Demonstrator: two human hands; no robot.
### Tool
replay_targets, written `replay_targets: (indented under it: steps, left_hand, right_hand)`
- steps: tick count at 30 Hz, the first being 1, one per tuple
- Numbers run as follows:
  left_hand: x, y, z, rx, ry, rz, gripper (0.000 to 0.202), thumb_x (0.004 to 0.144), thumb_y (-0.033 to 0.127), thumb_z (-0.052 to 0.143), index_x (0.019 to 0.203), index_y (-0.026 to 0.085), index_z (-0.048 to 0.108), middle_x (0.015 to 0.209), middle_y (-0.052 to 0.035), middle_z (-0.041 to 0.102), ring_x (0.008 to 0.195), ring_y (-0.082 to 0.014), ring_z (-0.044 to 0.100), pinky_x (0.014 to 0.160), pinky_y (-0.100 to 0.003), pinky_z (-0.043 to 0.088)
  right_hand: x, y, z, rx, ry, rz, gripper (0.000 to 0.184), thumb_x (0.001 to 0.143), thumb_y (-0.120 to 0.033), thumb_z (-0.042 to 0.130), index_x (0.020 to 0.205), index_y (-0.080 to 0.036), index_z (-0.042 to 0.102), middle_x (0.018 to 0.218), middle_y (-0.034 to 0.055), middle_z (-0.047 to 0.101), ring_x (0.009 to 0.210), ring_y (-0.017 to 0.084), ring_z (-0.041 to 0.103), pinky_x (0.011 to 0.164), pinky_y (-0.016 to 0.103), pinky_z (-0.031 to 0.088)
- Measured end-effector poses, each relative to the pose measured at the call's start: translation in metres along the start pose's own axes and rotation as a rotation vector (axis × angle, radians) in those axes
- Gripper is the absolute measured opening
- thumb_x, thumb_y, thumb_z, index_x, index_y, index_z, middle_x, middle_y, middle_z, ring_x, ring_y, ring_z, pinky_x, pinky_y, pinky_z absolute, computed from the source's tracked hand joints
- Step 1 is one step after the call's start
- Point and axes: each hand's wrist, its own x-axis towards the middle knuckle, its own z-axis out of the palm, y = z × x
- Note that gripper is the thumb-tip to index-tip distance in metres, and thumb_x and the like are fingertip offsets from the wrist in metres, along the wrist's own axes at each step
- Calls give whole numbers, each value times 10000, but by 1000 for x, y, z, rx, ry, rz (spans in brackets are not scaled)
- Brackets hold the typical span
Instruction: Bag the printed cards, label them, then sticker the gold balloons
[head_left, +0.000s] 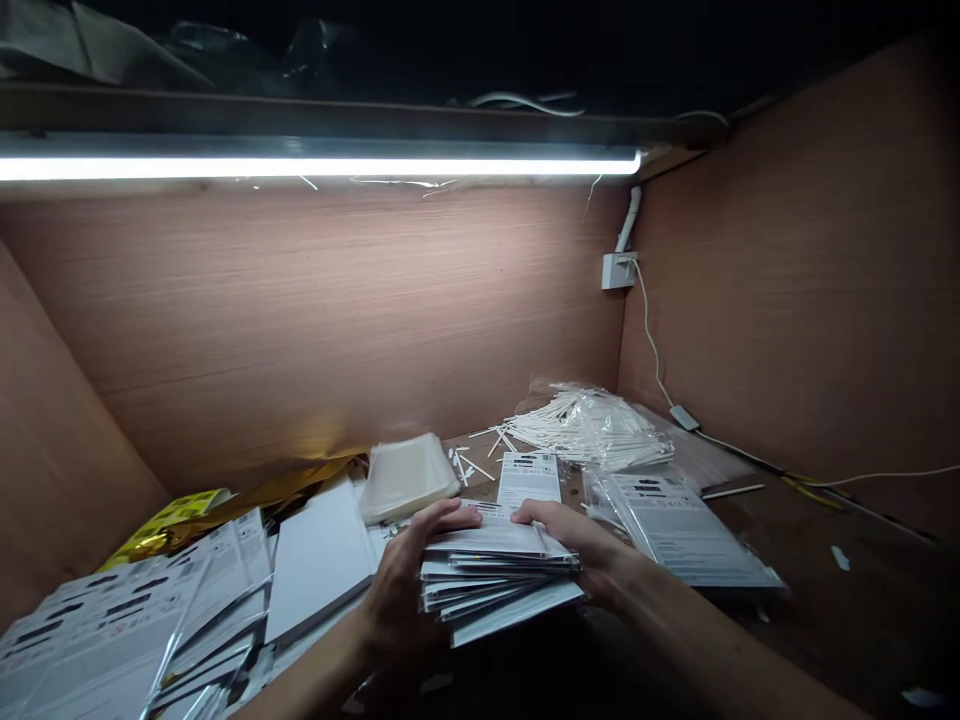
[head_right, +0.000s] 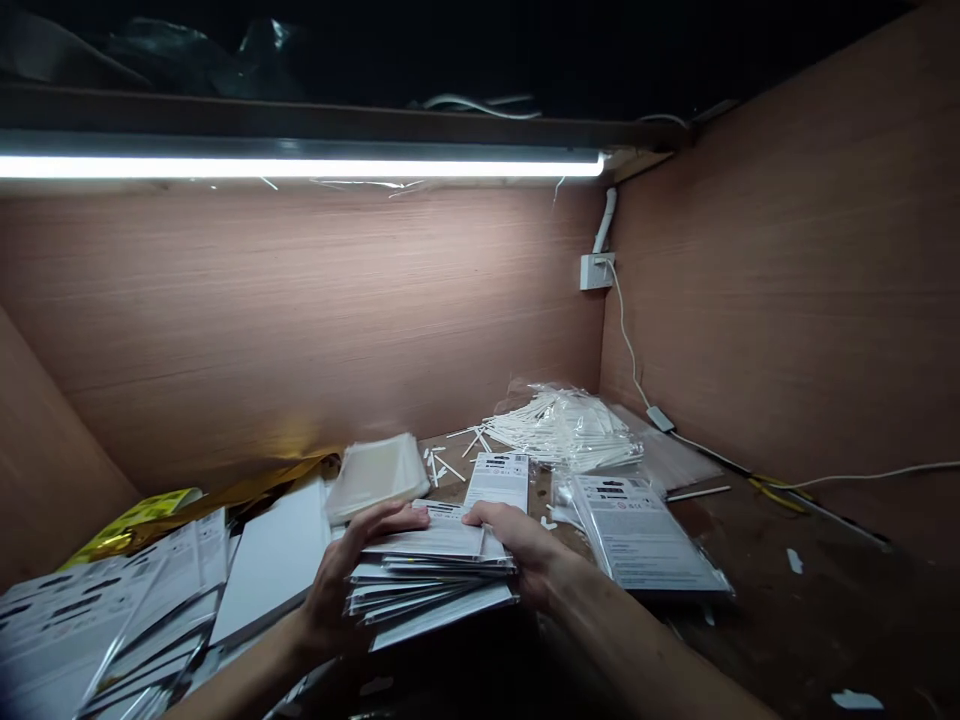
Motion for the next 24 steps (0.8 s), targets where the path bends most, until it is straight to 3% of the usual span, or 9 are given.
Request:
replay_targets:
  steps: [4, 6, 8, 11, 13, 15, 17, 19, 24]
  left_hand:
    - [5, 17, 9, -40, 165, -106, 402, 860, 332, 782, 1205, 236, 599, 1068, -84, 795, 962, -247, 792, 849, -318, 641]
    - [14, 30, 6, -25, 181, -194, 279, 819, 297, 821, 1006, 226, 625, 980, -51, 788, 870, -222, 779, 776, -291, 639]
    - [22, 40, 2, -14, 206, -355, 288, 789, 324, 849, 954, 215, 640, 963, -47, 786, 832, -225, 761, 735, -300, 643]
    - [26, 46, 0, -66, 290, -640, 340, 802, 447, 823, 982, 190, 693, 977, -68, 797, 843, -264, 759, 707, -347, 668]
    - [24, 44, 3, -167, 303, -749, 410, 775, 512, 823, 984, 178, 707, 955, -78, 807, 842, -292, 764, 696, -380, 680]
    - [19, 39, 9, -259, 267, -803, 446, 751, 517, 837, 1007, 171, 718, 957, -84, 820, 850, -308, 773, 729, -407, 687]
    - [14, 35, 18, -312, 223, -813, 472, 726, 483, 851, 1063, 175, 731, 1022, -90, 828, 897, -327, 776, 787, -434, 686]
    - [10, 32, 26, -310, 194, -793, 509, 697, 423, 856, 1130, 186, 733, 1095, -89, 820, 953, -345, 771, 849, -459, 675]
    - [-6, 25, 39, -125, 171, -692, 551, 671, 287, 766, 1211, 207, 693, 1219, -84, 775, 1048, -370, 746, 1000, -524, 614]
  right_hand:
    - [-11, 8, -1, -20, -116, 33, 353, 1039, -337, 413, 853, -129, 630, 642, 70, 683, 524, 148, 654, 528, 220, 564]
    - [-16, 4, -12, -134, -166, 77, 520, 1053, -536, 409, 850, -124, 654, 616, 96, 685, 436, 164, 617, 414, 230, 500]
    - [-20, -3, -28, -356, -194, 86, 759, 971, -788, 392, 884, -98, 695, 577, 124, 673, 372, 184, 578, 356, 257, 441]
    - [-27, -15, -46, -624, -136, -248, 957, 728, -974, 556, 1039, -86, 735, 788, 153, 743, 602, 216, 693, 541, 294, 550]
    - [-29, -15, -45, -643, -66, -587, 1003, 567, -867, 816, 1245, -138, 693, 1170, 164, 737, 1022, 282, 718, 857, 339, 593]
    - [-26, -5, -34, -632, -21, -789, 1102, 483, -636, 993, 1419, -226, 581, 1398, 121, 647, 1297, 327, 599, 1089, 389, 507]
    - [-18, 12, -19, -632, 0, -854, 1088, 521, -456, 1028, 1460, -239, 522, 1354, 114, 677, 1283, 350, 611, 1106, 442, 504]
    - [-6, 31, -8, -620, 8, -836, 951, 586, -389, 1002, 1401, -233, 537, 1241, 103, 727, 1177, 336, 667, 1042, 444, 551]
    - [15, 61, -8, -603, 54, -816, 620, 749, -445, 896, 1232, -241, 565, 1119, 56, 743, 1051, 281, 701, 933, 400, 598]
